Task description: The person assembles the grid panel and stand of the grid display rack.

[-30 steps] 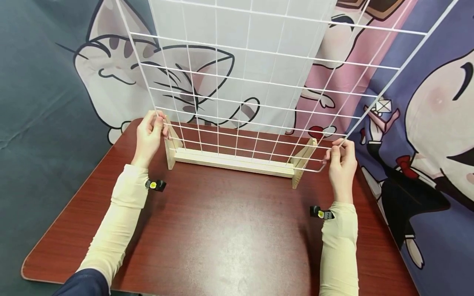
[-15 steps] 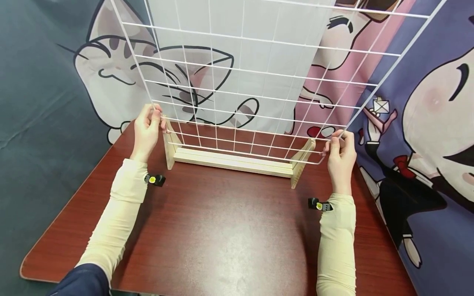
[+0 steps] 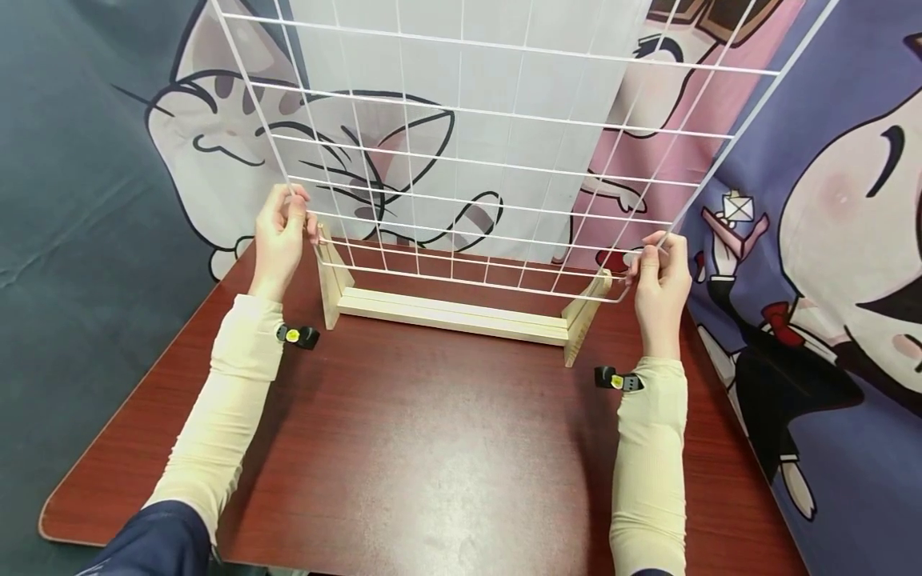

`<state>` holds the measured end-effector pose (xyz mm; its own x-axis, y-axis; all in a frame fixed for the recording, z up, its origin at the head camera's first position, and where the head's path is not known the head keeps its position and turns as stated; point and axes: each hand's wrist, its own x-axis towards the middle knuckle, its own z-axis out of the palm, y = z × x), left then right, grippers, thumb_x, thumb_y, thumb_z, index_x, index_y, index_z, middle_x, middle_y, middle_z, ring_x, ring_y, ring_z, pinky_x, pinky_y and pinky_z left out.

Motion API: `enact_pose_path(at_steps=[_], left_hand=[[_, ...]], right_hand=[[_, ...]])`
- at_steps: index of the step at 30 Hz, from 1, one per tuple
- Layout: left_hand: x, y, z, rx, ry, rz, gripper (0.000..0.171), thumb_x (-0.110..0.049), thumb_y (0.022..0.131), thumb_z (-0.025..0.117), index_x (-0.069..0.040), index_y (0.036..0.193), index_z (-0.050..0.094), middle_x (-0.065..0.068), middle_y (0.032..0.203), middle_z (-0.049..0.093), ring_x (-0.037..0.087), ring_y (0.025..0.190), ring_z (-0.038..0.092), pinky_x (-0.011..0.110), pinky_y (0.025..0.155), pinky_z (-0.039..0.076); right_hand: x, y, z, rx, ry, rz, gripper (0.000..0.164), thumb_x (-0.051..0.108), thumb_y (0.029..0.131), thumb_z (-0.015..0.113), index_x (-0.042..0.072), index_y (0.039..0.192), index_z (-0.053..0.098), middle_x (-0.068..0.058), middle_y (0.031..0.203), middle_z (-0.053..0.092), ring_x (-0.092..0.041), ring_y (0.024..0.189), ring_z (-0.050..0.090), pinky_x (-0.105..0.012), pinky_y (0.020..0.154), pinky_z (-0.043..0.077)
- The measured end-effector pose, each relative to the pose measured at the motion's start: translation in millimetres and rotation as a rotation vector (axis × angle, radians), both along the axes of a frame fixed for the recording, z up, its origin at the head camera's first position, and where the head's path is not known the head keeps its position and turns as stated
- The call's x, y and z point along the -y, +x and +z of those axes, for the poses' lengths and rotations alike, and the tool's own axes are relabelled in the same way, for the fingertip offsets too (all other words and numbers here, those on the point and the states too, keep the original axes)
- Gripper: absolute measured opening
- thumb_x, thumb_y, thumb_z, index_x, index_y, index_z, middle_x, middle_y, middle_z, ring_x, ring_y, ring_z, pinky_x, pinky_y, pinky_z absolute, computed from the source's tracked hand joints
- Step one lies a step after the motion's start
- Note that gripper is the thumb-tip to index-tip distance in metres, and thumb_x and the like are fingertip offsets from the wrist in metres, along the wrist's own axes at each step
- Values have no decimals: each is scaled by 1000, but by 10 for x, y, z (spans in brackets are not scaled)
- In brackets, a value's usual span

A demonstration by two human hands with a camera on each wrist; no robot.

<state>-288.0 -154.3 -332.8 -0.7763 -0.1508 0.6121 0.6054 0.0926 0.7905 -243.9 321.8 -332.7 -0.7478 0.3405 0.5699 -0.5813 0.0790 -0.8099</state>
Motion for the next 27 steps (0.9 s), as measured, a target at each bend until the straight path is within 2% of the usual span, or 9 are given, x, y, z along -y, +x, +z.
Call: enact_pose_path(at_steps=[1,2,4,8,9,12,14,21,27], left_hand=[[9,-25,-4,-4,5,-1,17,-16,102,46,-28,92,53,-3,55,46,9,48,48,19,47,46],[20,-52,-11,-10,8,-1,14,-17,102,46,-22,92,55,-4,54,46,9,47,48,19,47,46],[37,-95,-12,-24,13,3,13,-19,102,46,-22,92,55,-5,54,46,9,47,48,19,46,44],[41,-128,50,-46,17,11,13,-18,102,47,-14,93,56,-5,54,46,9,47,47,19,46,44],[39,-137,71,-48,22,7,12,-18,102,47,-19,93,55,-4,54,46,8,47,47,20,45,44],[38,-179,129,-44,43,-13,12,-16,102,47,-17,93,55,-3,55,46,8,47,47,20,45,46],[45,-219,162,-35,62,-33,13,-16,102,46,-20,92,54,-2,55,46,8,47,47,20,46,46],[103,-371,228,-10,151,-83,12,-18,101,47,-17,92,55,0,55,46,10,48,48,19,48,47],[124,-491,242,10,193,-75,12,-20,100,47,-13,94,55,1,56,47,10,48,49,20,52,50]], right_hand=[[3,-7,14,-3,-3,2,5,9,98,52,11,98,56,-6,59,48,-14,52,48,-19,50,44],[6,-12,26,-7,-7,4,4,9,98,52,10,99,56,-6,59,48,-14,52,48,-19,50,43],[12,-21,49,-14,-12,4,4,10,98,52,10,99,57,-6,59,48,-15,52,48,-19,50,43],[33,-34,101,-25,-32,6,4,10,98,53,10,98,57,-6,59,48,-14,52,47,-18,50,41],[38,-38,118,-29,-40,6,4,9,98,53,10,98,57,-6,59,48,-14,52,47,-19,50,42],[57,-54,179,-42,-64,6,5,7,97,53,9,97,56,-7,59,47,-15,51,46,-19,49,42],[70,-66,222,-51,-73,11,4,6,97,53,9,97,56,-7,59,46,-15,51,46,-19,49,43],[106,-137,317,-56,-17,29,5,9,98,53,9,100,57,-7,60,48,-15,52,46,-19,52,45],[130,-179,358,-46,-6,53,6,10,98,53,9,102,57,-7,61,49,-15,55,48,-19,54,47]])
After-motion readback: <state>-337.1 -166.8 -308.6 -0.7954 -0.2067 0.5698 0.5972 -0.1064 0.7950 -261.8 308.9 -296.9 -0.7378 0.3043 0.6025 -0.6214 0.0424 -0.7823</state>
